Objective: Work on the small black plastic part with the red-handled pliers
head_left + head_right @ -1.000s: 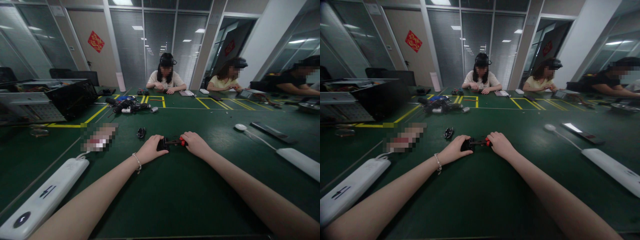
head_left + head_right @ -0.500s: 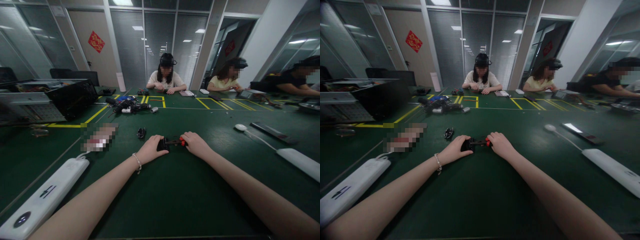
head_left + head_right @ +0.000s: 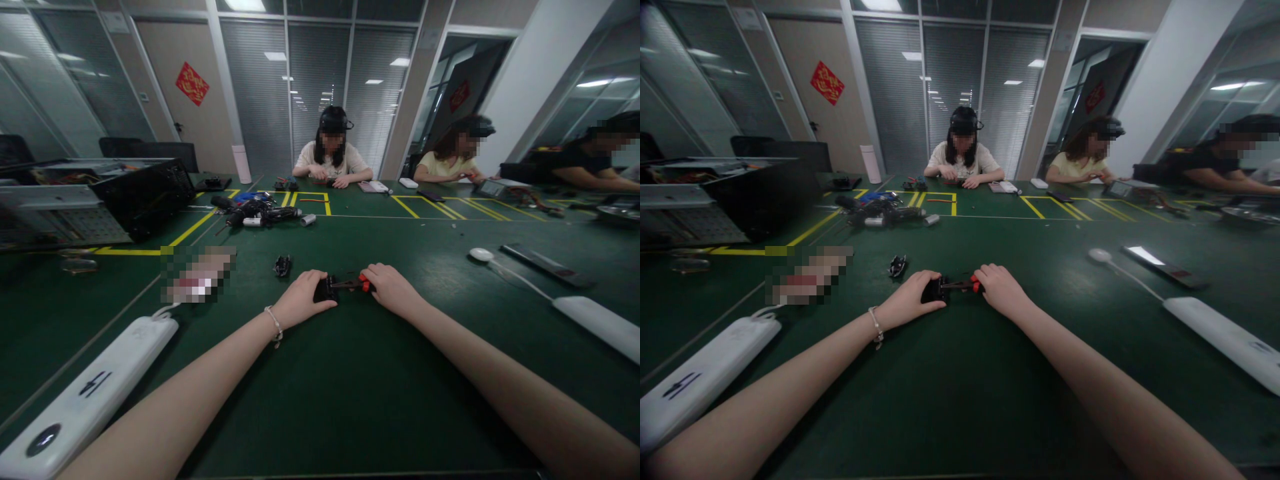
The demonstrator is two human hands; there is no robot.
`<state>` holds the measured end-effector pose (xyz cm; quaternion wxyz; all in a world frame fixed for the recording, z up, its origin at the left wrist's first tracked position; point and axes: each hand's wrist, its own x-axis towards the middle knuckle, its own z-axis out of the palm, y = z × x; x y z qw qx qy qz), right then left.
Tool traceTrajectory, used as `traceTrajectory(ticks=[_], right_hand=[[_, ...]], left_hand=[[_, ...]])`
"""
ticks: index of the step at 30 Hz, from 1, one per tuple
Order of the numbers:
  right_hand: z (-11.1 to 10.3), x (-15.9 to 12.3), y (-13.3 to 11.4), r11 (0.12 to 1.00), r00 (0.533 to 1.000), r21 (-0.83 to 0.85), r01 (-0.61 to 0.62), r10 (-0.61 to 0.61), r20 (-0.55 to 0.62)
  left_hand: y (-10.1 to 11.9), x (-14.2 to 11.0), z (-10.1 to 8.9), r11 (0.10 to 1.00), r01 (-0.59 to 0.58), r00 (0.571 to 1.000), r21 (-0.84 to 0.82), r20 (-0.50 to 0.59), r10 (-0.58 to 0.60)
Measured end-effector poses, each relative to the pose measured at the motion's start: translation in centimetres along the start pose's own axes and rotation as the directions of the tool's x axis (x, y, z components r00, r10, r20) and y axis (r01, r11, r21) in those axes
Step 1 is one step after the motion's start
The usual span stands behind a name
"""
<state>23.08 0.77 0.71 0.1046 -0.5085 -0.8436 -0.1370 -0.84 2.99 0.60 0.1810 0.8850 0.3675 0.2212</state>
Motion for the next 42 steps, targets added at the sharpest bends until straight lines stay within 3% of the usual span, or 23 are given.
traceTrajectory(ticks=[42], right_hand=[[-0.01, 0.03, -0.06, 1.000, 1.000, -0.019, -0.007, 0.007, -0.006]], left_hand=[[-0.15, 0.08, 0.15, 1.000, -0.017, 1.000, 0.013, -0.011, 0.017]])
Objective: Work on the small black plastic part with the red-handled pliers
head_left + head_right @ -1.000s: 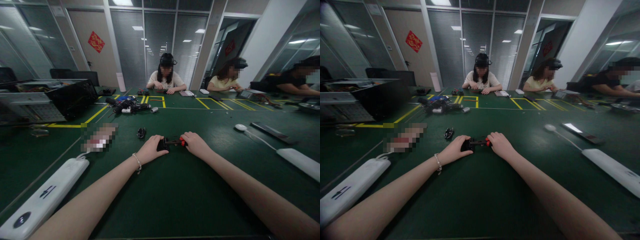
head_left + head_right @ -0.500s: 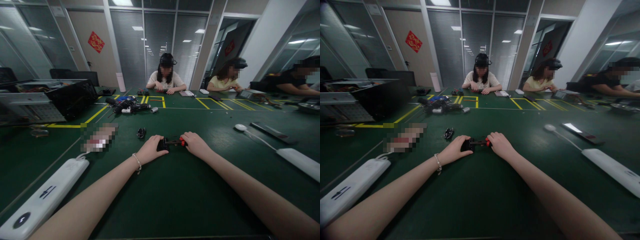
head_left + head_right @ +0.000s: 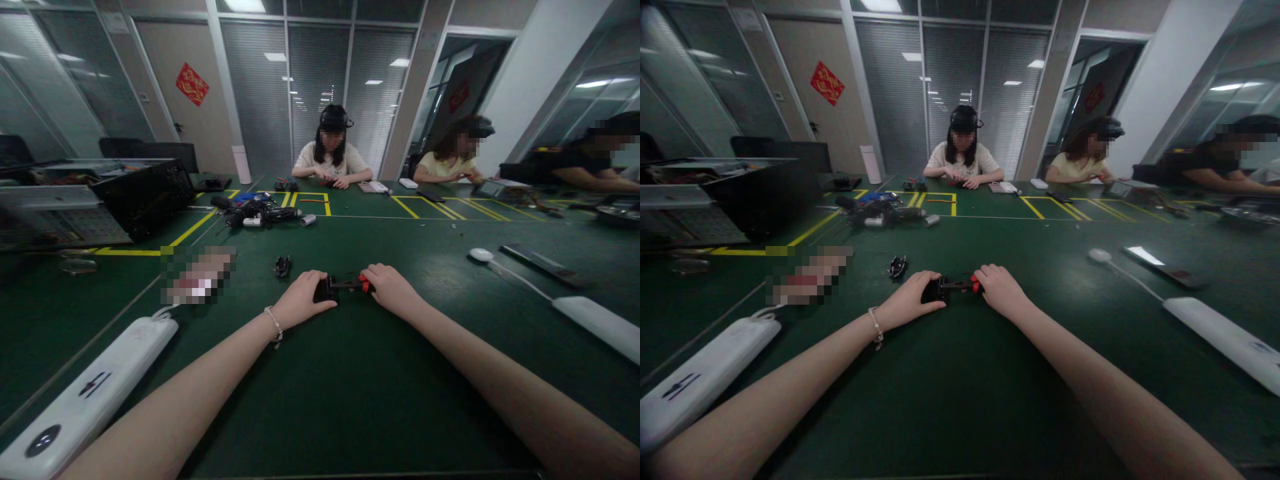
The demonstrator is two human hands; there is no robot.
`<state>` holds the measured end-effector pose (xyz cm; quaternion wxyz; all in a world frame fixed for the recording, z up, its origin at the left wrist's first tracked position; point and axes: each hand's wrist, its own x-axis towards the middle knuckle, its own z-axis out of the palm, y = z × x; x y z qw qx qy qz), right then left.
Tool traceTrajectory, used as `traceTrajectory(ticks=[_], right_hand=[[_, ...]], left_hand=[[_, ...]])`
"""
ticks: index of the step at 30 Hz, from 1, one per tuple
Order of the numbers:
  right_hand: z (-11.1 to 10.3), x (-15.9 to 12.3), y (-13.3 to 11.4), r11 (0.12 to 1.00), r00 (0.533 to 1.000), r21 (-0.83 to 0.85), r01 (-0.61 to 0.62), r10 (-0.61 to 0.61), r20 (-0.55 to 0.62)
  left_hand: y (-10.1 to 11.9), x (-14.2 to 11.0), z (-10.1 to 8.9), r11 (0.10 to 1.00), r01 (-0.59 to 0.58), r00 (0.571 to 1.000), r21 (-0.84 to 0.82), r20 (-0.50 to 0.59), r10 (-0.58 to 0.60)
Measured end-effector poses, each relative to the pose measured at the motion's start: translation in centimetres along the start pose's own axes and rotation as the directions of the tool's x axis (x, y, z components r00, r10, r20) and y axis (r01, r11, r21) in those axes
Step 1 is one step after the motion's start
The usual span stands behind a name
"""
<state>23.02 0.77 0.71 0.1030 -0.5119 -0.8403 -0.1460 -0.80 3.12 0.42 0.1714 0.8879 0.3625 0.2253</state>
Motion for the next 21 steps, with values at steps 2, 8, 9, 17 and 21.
traceTrajectory(ticks=[2, 8, 9, 17, 21], right_hand=[[0.07, 0.04, 0.08, 1.000, 1.000, -0.001, -0.001, 0.001, 0.001], [0.13, 0.06, 0.18, 1.000, 1.000, 0.014, 0.005, -0.005, 0.002], [0.13, 0.06, 0.16, 1.000, 1.000, 0.017, 0.008, -0.008, 0.003], [0.17, 0.08, 0.06, 1.000, 1.000, 0.015, 0.003, -0.002, -0.007], [0.05, 0.01, -0.06, 1.000, 1.000, 0.006, -0.004, 0.004, -0.011]], left_hand=[[-0.04, 0.03, 0.08, 1.000, -0.004, 1.000, 0.006, -0.009, 0.004], [-0.03, -0.01, 0.05, 1.000, 0.004, 1.000, -0.004, 0.005, -0.004], [-0.03, -0.02, 0.02, 1.000, 0.005, 1.000, -0.005, 0.006, -0.005], [-0.02, -0.02, -0.17, 1.000, 0.011, 0.999, -0.017, 0.032, -0.010], [-0.05, -0.03, -0.14, 1.000, 0.008, 0.999, -0.019, 0.032, -0.007]])
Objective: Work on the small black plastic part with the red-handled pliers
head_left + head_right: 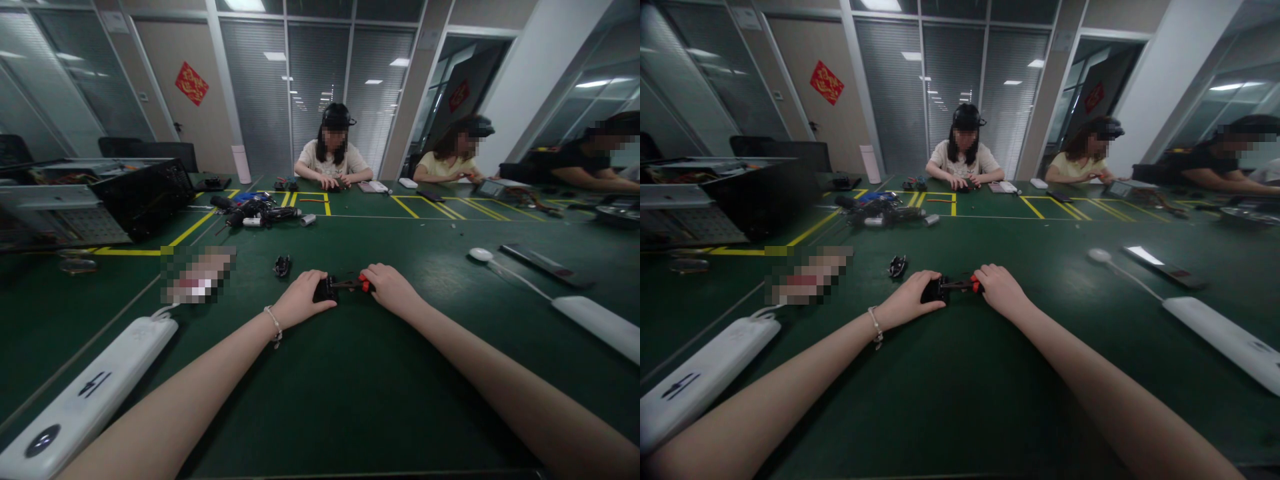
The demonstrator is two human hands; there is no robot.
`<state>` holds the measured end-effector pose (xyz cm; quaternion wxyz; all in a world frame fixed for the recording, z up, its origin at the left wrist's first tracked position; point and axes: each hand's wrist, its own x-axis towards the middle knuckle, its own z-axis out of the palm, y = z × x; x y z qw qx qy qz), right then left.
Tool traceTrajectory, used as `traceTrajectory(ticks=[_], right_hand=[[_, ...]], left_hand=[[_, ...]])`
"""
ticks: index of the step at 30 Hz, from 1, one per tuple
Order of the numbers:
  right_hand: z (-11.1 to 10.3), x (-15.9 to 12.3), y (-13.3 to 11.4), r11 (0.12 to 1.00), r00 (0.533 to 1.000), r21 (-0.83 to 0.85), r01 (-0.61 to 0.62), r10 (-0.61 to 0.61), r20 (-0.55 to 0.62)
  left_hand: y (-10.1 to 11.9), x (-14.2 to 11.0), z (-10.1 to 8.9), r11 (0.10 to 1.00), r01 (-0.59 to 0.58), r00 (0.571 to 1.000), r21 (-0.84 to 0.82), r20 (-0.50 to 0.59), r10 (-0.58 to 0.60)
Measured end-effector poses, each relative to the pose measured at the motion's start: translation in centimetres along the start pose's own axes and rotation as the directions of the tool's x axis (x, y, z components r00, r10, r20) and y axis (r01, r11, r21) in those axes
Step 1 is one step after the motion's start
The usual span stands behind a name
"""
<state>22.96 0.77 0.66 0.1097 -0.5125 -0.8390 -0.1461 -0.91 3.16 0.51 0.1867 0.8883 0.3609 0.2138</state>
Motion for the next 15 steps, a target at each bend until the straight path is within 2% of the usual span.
traceTrajectory(ticks=[15], right_hand=[[0.08, -0.05, 0.15, 1.000, 1.000, -0.003, 0.016, -0.016, -0.003]], left_hand=[[-0.05, -0.01, 0.24, 1.000, -0.020, 0.999, 0.023, -0.035, 0.021]])
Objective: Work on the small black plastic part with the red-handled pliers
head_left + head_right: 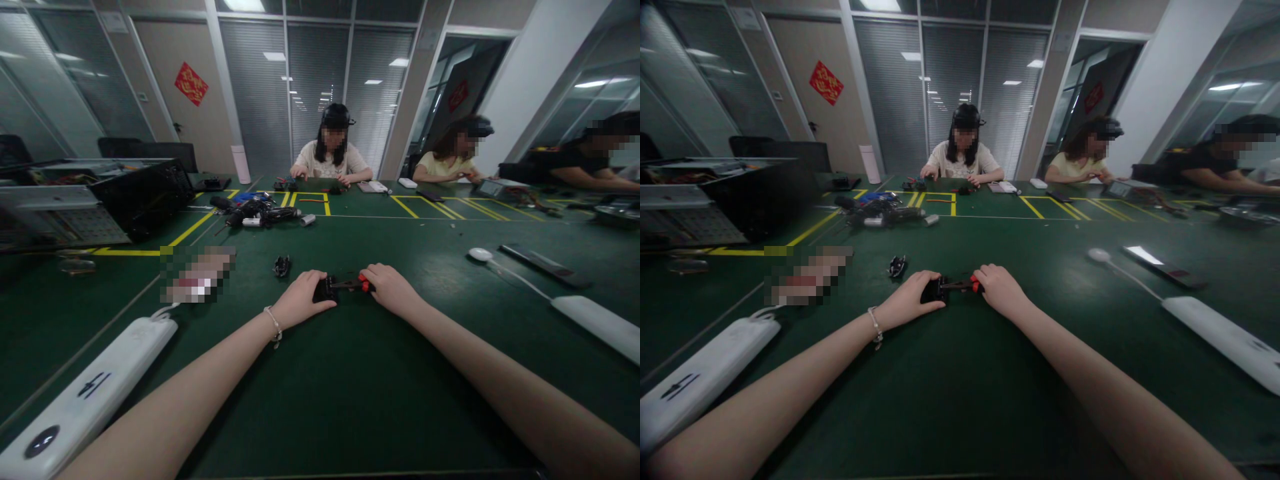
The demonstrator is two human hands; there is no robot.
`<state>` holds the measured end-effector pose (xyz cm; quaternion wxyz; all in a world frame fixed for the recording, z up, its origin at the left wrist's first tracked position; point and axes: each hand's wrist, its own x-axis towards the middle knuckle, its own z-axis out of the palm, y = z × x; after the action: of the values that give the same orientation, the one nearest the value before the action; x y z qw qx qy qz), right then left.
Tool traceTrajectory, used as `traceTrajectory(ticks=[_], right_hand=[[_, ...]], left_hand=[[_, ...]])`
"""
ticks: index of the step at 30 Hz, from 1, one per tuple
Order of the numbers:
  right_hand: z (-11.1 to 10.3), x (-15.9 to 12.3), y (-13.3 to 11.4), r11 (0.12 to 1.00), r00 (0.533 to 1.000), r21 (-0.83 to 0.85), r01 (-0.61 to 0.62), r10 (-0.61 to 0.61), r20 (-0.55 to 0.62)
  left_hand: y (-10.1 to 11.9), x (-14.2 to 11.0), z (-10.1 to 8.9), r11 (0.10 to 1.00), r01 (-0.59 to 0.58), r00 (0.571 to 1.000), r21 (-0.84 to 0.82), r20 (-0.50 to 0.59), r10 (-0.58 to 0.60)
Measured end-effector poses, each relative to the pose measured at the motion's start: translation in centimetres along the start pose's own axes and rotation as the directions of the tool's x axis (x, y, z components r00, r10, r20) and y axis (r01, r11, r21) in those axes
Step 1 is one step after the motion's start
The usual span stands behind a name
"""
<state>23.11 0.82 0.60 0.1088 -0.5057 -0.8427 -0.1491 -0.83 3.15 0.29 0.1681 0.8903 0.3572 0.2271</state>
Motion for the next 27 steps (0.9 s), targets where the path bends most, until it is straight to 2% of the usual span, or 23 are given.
traceTrajectory(ticks=[16, 27], right_hand=[[-0.14, 0.06, -0.01, 0.999, 1.000, 0.034, 0.001, -0.001, 0.012], [-0.12, 0.11, -0.10, 1.000, 1.000, 0.007, -0.010, 0.010, 0.016]], left_hand=[[0.08, 0.01, -0.15, 0.999, 0.028, 0.999, -0.039, 0.024, -0.028], [0.15, 0.00, -0.14, 1.000, 0.009, 1.000, 0.007, 0.006, -0.009]])
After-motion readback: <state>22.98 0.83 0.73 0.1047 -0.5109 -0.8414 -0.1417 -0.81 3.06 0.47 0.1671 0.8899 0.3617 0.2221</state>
